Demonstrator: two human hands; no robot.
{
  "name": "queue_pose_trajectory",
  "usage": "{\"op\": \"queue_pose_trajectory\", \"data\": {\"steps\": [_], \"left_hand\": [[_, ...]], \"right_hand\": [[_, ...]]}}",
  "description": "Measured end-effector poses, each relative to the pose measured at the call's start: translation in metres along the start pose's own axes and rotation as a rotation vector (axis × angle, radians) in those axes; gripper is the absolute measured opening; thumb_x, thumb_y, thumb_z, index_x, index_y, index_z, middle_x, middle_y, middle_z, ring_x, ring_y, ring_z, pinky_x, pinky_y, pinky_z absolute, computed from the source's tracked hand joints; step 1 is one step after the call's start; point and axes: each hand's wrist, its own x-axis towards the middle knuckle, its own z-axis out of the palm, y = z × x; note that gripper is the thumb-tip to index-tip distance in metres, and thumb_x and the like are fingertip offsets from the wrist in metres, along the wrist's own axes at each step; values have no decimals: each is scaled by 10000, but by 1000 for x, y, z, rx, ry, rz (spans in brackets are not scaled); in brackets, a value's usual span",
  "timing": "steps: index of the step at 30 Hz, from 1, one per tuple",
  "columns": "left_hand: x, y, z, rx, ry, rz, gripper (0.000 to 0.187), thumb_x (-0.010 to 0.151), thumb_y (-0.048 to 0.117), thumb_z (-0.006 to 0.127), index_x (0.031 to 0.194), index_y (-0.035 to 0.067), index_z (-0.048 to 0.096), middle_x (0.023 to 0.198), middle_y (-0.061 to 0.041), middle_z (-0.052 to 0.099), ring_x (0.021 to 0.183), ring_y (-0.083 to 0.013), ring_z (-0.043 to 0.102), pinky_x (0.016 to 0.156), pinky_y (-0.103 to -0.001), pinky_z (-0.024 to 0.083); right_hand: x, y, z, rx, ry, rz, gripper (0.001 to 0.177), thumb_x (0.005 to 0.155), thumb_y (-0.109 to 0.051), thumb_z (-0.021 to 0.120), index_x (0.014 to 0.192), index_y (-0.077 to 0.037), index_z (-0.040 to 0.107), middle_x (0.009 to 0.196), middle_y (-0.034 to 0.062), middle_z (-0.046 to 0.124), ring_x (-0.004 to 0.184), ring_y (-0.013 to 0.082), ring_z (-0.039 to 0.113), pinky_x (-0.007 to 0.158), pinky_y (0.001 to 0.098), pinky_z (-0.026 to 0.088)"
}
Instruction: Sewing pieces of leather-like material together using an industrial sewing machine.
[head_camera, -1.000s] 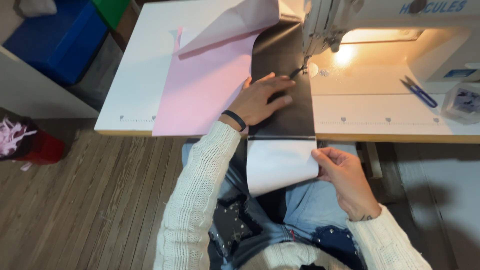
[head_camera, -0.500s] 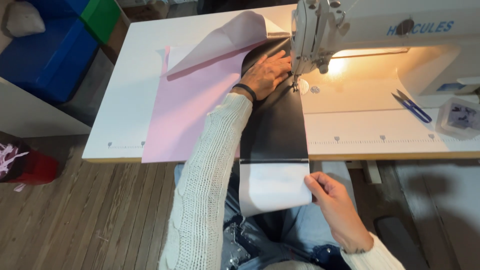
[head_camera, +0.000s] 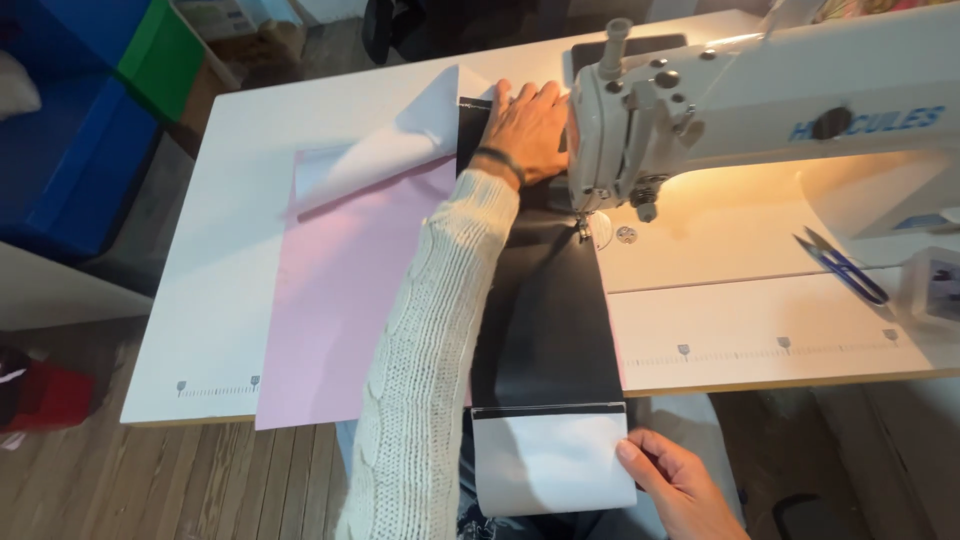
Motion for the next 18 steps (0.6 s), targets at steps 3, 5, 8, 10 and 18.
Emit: {"op": "queue_pose_trajectory", "data": {"steps": [3,5,8,10,18], "left_hand": [[19,-6,-6,-96,-293,-97,665,818,742,717,1181,186,738,1080,-80,660,1087,-274,599,985,-580,340],[27,-8,-21,-112,-336,-103,629,757,739,762,1146,243,762,1124,-77,651,1154,-279,563,1032,-617,311],[28,-12,-52,-150,-426,-122,715,563,752,861,1135,335,755,1216,-64,623,1245,-302,522,1116,-671,249],[23,-9,-78,-180,-479,-134,853,430,768,917,1159,369,724,1263,-54,604,1270,-321,516,1153,-689,217],[29,-4,-61,-76,-113,-2,803,290,233,1065,1036,213,768,998,8,786,930,-277,740,928,-454,565]], "right_hand": [[5,7,-7,-80,18,44,382,963,-235,659,1091,92,811,951,242,794,891,279,732,841,363,508],[10,17,-15,-85,39,43,371,967,-199,672,1106,111,821,904,236,753,826,274,690,818,358,500],[26,41,-31,-136,40,23,353,963,-170,692,1117,110,842,808,219,725,704,259,656,738,338,496],[29,50,-36,-184,26,15,346,956,-175,699,1115,90,854,760,207,739,648,250,664,681,322,502],[12,25,-18,-108,56,69,410,952,-169,676,1182,141,816,998,235,800,910,273,739,906,353,522]]}}
